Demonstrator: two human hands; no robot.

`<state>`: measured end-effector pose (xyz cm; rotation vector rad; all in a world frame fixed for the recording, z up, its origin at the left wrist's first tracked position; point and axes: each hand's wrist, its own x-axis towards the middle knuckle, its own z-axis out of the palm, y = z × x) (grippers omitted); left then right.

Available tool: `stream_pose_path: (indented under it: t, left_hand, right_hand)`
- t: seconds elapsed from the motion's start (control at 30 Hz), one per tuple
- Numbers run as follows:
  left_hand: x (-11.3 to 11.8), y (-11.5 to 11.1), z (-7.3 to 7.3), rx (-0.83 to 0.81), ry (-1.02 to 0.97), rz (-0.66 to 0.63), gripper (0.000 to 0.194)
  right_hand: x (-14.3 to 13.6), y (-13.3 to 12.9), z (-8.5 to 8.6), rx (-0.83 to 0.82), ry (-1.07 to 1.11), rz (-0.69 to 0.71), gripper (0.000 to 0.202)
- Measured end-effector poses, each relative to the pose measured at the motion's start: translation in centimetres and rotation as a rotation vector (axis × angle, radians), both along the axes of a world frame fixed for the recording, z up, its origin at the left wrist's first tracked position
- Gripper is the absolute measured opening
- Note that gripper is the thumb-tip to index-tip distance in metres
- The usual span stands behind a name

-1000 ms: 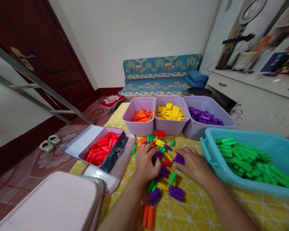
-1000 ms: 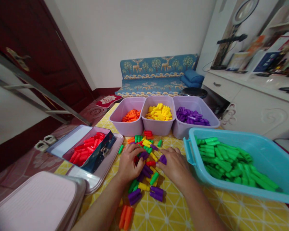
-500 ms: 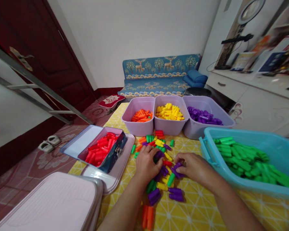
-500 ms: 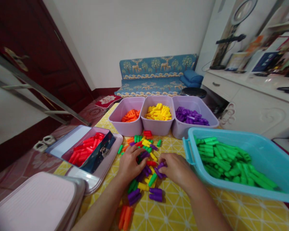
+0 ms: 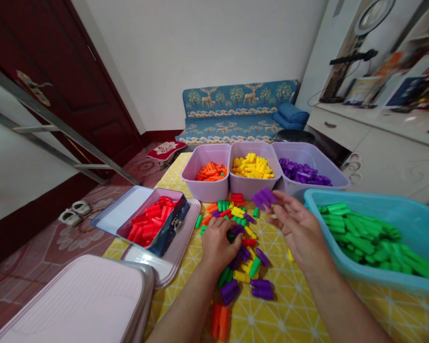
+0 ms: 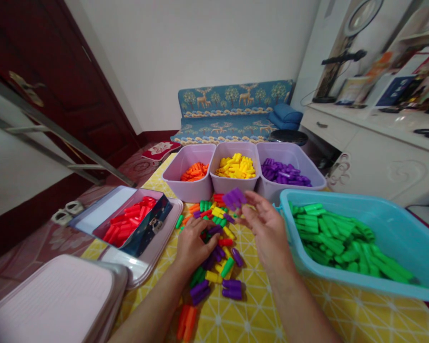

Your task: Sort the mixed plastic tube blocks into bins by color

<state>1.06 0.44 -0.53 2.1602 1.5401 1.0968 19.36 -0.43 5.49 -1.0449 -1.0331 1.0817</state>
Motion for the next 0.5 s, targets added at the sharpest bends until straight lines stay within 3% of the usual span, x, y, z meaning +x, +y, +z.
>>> stream_pose_path:
  t: [0.07, 0.13, 0.33, 0.5]
  left_hand:
    - [0.0, 0.1, -0.1, 0.007, 0.011, -0.014, 0.023]
    - [-0.1, 0.3, -0.2, 0.003, 0.014, -0.047, 0.023]
    - [-0.1, 0.4, -0.2, 0.014, -0.003, -0.116, 0.020]
    - [0.1, 0.3, -0.6, 0.008, -0.162, -0.064, 0.022]
  right_hand:
    - [0.1, 0.4, 0.4, 0.123, 0.132, -0.122, 0.042]
    - [-0.1, 0.5, 0.4, 0.133, 0.150, -0.119, 0.044]
    - [-1.2, 0.5, -1.5, -0.028, -0.025, -0.023, 0.038]
    - [-1.6, 0.9, -3.2, -0.121, -0.163, 0.045, 0.038]
